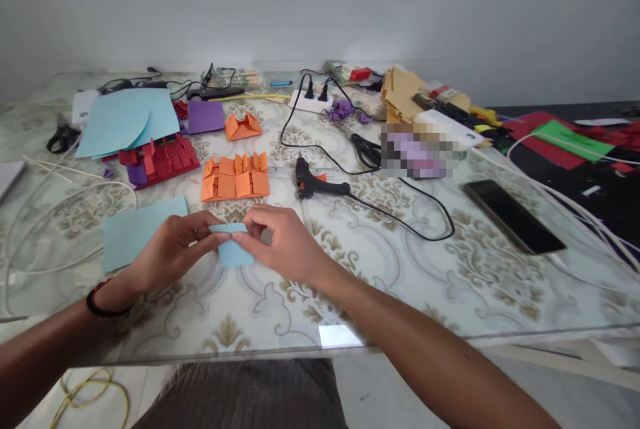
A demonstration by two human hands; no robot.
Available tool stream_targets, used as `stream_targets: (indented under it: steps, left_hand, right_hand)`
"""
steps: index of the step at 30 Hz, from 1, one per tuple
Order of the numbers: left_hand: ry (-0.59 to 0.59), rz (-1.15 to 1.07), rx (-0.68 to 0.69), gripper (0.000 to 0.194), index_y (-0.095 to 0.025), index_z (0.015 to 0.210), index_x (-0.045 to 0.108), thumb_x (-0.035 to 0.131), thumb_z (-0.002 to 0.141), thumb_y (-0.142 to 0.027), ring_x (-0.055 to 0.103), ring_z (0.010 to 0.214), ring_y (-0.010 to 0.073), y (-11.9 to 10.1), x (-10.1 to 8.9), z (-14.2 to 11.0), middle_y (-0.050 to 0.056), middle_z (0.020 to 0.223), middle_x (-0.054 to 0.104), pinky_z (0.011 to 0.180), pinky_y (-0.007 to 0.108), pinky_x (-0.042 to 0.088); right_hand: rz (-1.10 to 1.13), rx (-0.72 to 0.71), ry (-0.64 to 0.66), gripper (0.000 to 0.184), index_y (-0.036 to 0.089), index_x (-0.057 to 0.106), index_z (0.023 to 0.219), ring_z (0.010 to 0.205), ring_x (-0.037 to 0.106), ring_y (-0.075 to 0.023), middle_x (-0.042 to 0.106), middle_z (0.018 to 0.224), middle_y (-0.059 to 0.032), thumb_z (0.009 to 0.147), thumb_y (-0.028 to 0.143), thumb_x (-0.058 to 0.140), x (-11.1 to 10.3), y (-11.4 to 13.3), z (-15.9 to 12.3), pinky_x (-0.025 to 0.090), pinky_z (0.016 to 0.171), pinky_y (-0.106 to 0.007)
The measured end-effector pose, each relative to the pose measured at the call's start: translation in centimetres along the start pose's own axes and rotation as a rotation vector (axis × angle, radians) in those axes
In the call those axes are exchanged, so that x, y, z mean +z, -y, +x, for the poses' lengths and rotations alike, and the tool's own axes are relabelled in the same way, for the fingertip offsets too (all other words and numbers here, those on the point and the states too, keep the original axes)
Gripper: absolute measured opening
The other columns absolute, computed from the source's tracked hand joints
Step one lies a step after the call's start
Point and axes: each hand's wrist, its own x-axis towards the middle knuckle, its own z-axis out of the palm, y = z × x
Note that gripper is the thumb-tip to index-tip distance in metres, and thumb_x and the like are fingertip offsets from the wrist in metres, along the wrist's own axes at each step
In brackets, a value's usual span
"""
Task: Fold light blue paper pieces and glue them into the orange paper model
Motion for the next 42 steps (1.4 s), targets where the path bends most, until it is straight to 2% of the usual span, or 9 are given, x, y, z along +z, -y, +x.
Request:
stream_targets:
  steps: [4, 7, 12, 19, 24, 28, 31, 38, 42]
  left_hand:
    - [0.042, -0.004, 0.023, 0.016, -0.017, 0.098, 0.069, 0.065, 0.097, -0.032, 0.063, 0.063, 0.0103, 0.2, 0.0, -0.1, -0.002, 0.073, 0.069, 0.056, 0.019, 0.045]
    - [0.023, 0.046, 0.06, 0.016, -0.017, 0.098, 0.07, 0.065, 0.097, -0.032, 0.06, 0.063, 0.0098, 0.2, -0.2, -0.1, -0.002, 0.074, 0.068, 0.059, 0.02, 0.046]
    - [0.015, 0.069, 0.074, 0.021, -0.016, 0.085, 0.07, 0.067, 0.096, -0.034, 0.061, 0.067, 0.0112, -0.1, -0.7, -0.1, 0.001, 0.075, 0.071, 0.061, 0.022, 0.046]
    - [0.012, 0.051, 0.099, 0.02, -0.016, 0.088, 0.071, 0.067, 0.097, -0.033, 0.063, 0.07, 0.0118, 0.2, -0.9, -0.1, 0.002, 0.08, 0.073, 0.064, 0.023, 0.047]
    - [0.007, 0.027, 0.105, 0.018, -0.016, 0.089, 0.07, 0.065, 0.098, -0.031, 0.058, 0.069, 0.0118, 0.1, -0.3, -0.4, 0.001, 0.079, 0.069, 0.065, 0.024, 0.047]
    - [0.037, 0.064, 0.109, 0.012, -0.018, 0.097, 0.07, 0.064, 0.098, -0.029, 0.061, 0.075, 0.0123, 0.0, 0.3, -0.6, 0.0, 0.086, 0.071, 0.071, 0.025, 0.047]
    - [0.049, 0.071, 0.134, 0.011, -0.018, 0.094, 0.068, 0.064, 0.098, -0.027, 0.059, 0.072, 0.0115, -0.1, 0.2, -0.8, -0.001, 0.082, 0.069, 0.069, 0.025, 0.046]
    - [0.051, 0.042, 0.131, 0.016, -0.017, 0.083, 0.062, 0.062, 0.097, -0.025, 0.051, 0.068, 0.0109, -0.1, -0.8, -0.5, -0.002, 0.075, 0.061, 0.065, 0.025, 0.042]
    - [0.023, 0.079, 0.124, 0.018, -0.017, 0.083, 0.062, 0.062, 0.097, -0.027, 0.049, 0.066, 0.0108, -0.1, -0.6, -0.3, -0.003, 0.073, 0.059, 0.062, 0.025, 0.041]
  right_hand:
    - [0.003, -0.014, -0.01, 0.02, 0.018, 0.06, 0.076, 0.071, 0.055, -0.013, 0.059, 0.074, 0.0013, 0.092, 0.024, 0.068, 0.0, -0.1, 0.1, 0.043, 0.068, -0.026]
    - [-0.002, -0.04, -0.014, 0.017, 0.018, 0.061, 0.077, 0.072, 0.057, -0.0129, 0.06, 0.075, 0.0015, 0.092, 0.022, 0.068, -0.1, -0.1, 0.1, 0.044, 0.07, -0.026]
    - [-0.02, -0.115, -0.022, 0.016, 0.018, 0.061, 0.078, 0.071, 0.057, -0.012, 0.06, 0.075, 0.0018, 0.092, 0.019, 0.069, -0.5, 0.0, 0.0, 0.043, 0.069, -0.025]
    - [0.004, -0.102, -0.032, 0.015, 0.018, 0.061, 0.076, 0.07, 0.057, -0.0118, 0.061, 0.074, 0.0021, 0.089, 0.016, 0.07, -0.9, 0.0, 0.0, 0.044, 0.068, -0.025]
    - [0.037, -0.112, -0.035, 0.015, 0.019, 0.061, 0.076, 0.069, 0.057, -0.0118, 0.06, 0.074, 0.0023, 0.087, 0.015, 0.07, -0.5, 0.0, 0.0, 0.044, 0.068, -0.026]
    - [0.075, -0.127, -0.008, 0.01, 0.019, 0.062, 0.081, 0.072, 0.057, -0.0123, 0.059, 0.077, 0.0017, 0.088, 0.015, 0.069, 0.2, 0.1, -0.1, 0.046, 0.071, -0.027]
    - [0.084, -0.145, -0.015, 0.011, 0.019, 0.062, 0.081, 0.072, 0.056, -0.012, 0.058, 0.077, 0.0022, 0.086, 0.012, 0.069, 0.5, 0.2, -0.2, 0.045, 0.071, -0.027]
    - [0.109, -0.13, -0.039, 0.017, 0.019, 0.06, 0.077, 0.072, 0.054, -0.0126, 0.059, 0.076, 0.0023, 0.079, 0.003, 0.064, -0.6, 0.3, 0.0, 0.045, 0.07, -0.027]
    - [0.12, -0.1, -0.019, 0.012, 0.019, 0.062, 0.085, 0.076, 0.056, -0.0136, 0.061, 0.082, 0.0007, 0.082, 0.009, 0.067, -0.9, 0.2, 0.1, 0.046, 0.073, -0.028]
